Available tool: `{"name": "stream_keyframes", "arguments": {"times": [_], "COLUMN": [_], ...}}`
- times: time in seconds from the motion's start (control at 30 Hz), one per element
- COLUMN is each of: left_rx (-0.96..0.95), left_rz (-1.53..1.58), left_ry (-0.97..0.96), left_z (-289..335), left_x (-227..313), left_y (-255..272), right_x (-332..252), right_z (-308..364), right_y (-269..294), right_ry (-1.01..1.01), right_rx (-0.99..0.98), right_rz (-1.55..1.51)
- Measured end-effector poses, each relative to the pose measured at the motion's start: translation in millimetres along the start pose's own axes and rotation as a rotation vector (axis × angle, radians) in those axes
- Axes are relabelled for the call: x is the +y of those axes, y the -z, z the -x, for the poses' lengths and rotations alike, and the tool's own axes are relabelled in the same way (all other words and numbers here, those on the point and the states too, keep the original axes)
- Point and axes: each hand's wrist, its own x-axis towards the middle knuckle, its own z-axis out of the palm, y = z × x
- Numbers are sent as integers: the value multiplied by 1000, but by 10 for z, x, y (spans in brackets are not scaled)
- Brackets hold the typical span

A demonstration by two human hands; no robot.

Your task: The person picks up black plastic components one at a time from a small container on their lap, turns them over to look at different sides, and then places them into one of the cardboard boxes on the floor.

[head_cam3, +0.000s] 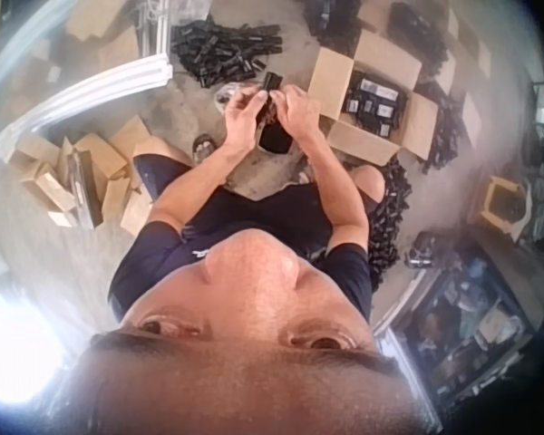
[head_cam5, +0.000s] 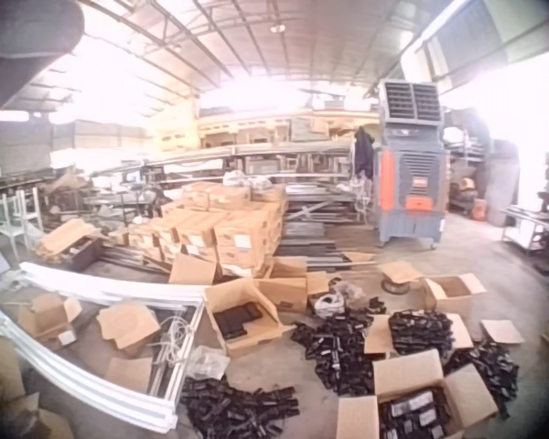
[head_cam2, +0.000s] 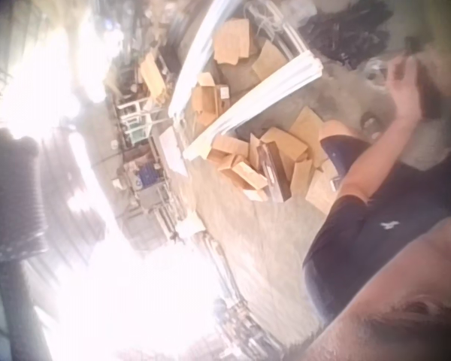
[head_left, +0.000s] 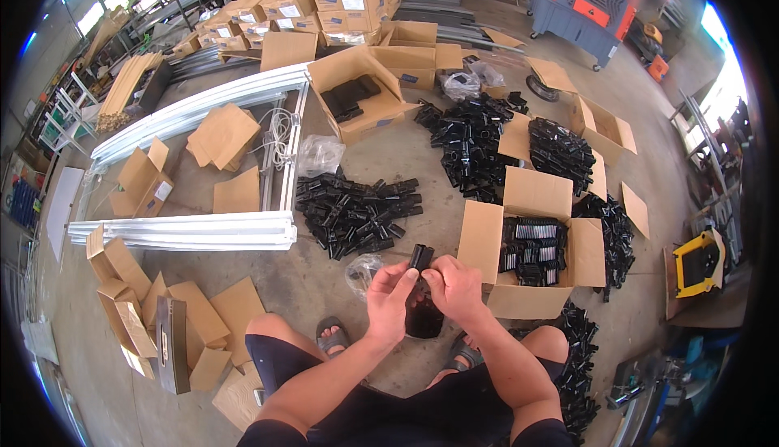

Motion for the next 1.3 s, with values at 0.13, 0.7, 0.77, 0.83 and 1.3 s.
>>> {"name": "stream_keyframes", "arguments": {"times": [0.13,0.7,0.77,0.83,1.3], "left_rx": [-6,-71,-69,-47,-75], "left_rz": [12,-155,-173,-207,-129], "left_ry": [40,-37,-59,-63,-69], "left_z": [-21,10,11,17,-23], "left_x": [72,70,35,9,32], "left_y": [18,-4,13,45,33], "right_x": [-99,29,-9,-120,-140], "right_z": [-28,131,192,172,173], "right_y": [51,81,19,47,18], "right_ry": [-4,-354,-459,-598,-603], "right_rx": [-33,-70,-86,-122,-78], "right_rz": [-136,-399,-520,-641,-718]}}
